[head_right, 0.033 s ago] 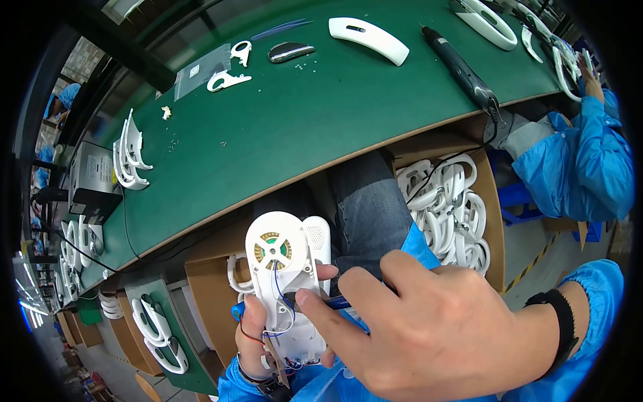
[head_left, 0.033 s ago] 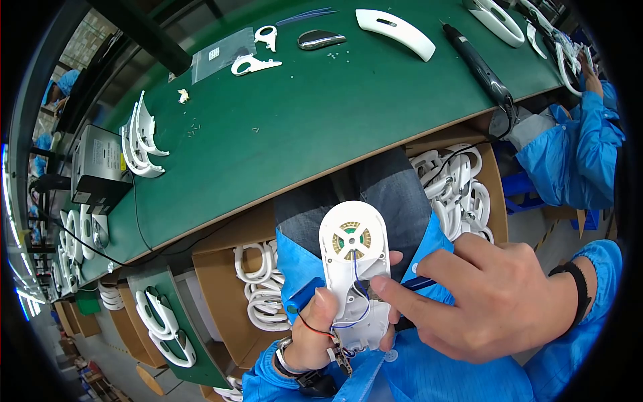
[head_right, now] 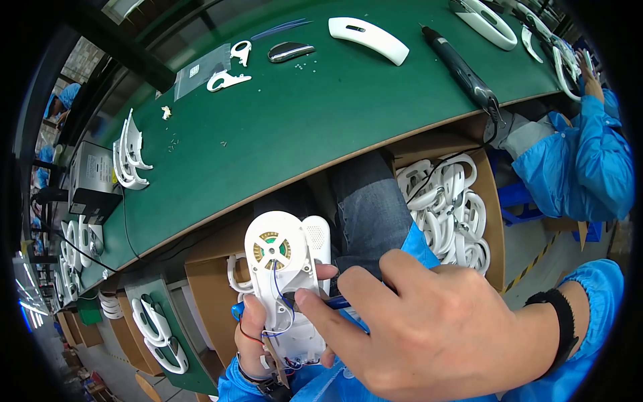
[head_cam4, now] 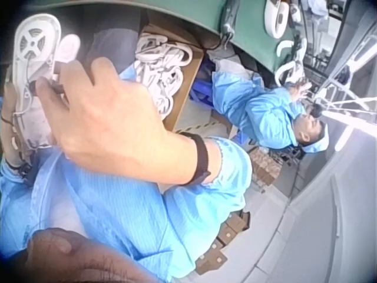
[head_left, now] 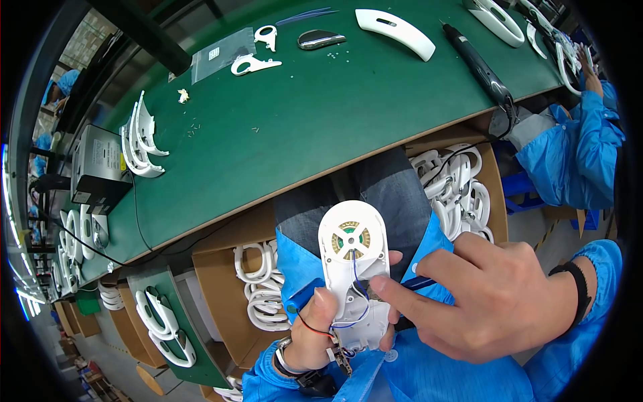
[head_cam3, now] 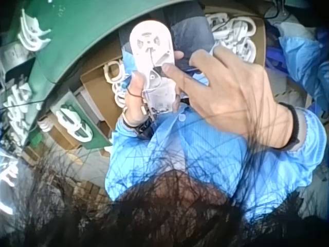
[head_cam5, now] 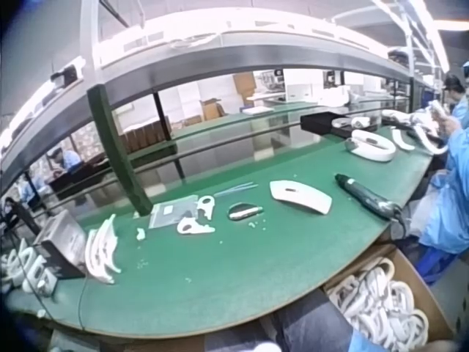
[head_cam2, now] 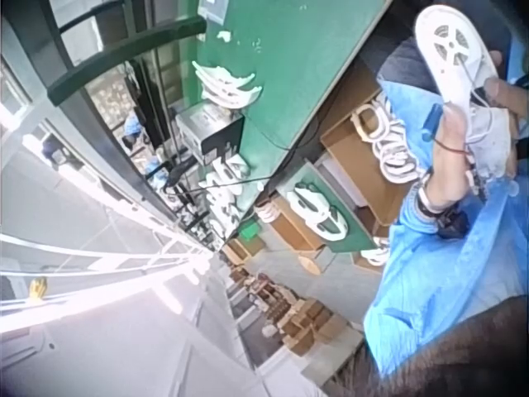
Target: Assemble internal components of a white plastic electronic device using pliers and a precision electric screwdriver.
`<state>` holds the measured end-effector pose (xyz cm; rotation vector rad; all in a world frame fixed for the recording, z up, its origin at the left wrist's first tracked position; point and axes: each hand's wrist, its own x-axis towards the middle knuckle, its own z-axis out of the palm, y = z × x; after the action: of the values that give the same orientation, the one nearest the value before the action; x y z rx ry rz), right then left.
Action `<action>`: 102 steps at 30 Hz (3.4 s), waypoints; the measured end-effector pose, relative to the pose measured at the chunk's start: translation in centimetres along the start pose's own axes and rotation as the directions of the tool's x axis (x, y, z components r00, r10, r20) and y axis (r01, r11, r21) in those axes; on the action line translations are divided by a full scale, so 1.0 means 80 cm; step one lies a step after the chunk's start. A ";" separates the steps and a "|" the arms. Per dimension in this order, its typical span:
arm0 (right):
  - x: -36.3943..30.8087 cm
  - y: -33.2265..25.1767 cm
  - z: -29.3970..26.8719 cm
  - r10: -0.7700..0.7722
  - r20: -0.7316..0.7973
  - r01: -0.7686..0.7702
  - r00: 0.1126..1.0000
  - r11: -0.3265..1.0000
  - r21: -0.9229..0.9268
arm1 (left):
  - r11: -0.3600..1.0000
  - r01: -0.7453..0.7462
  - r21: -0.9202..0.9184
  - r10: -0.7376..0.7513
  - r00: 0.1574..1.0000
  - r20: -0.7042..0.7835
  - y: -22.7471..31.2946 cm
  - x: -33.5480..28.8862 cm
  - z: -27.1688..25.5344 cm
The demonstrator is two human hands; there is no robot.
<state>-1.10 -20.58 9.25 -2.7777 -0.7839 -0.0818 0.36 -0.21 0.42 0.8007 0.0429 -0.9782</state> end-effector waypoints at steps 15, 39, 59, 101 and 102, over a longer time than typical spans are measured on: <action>0.007 0.001 0.005 0.000 0.022 -0.001 1.000 0.999 0.041 | 0.998 -0.054 0.031 0.055 0.997 -0.055 0.004 -0.001 0.005; 0.007 0.011 -0.005 -0.102 0.070 0.102 0.992 0.995 0.000 | 0.988 -0.079 0.131 0.090 0.993 -0.082 -0.020 -0.005 0.001; 0.005 0.011 0.001 0.166 0.399 -0.352 0.902 0.820 0.452 | 0.916 -0.343 0.210 0.402 0.787 -0.468 -0.035 0.020 0.025; 0.024 0.033 -0.004 0.116 0.529 -0.499 0.841 0.545 0.674 | 0.940 -0.264 0.218 0.332 0.859 -0.389 -0.034 0.006 0.001; 0.025 0.033 -0.004 0.115 0.529 -0.498 0.841 0.546 0.674 | 0.938 -0.275 0.211 0.339 0.852 -0.398 -0.035 0.006 -0.001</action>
<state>1.99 -21.78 9.19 -1.9837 -0.2387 0.7943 -1.44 -1.40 -1.45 1.1129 0.2201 -0.4883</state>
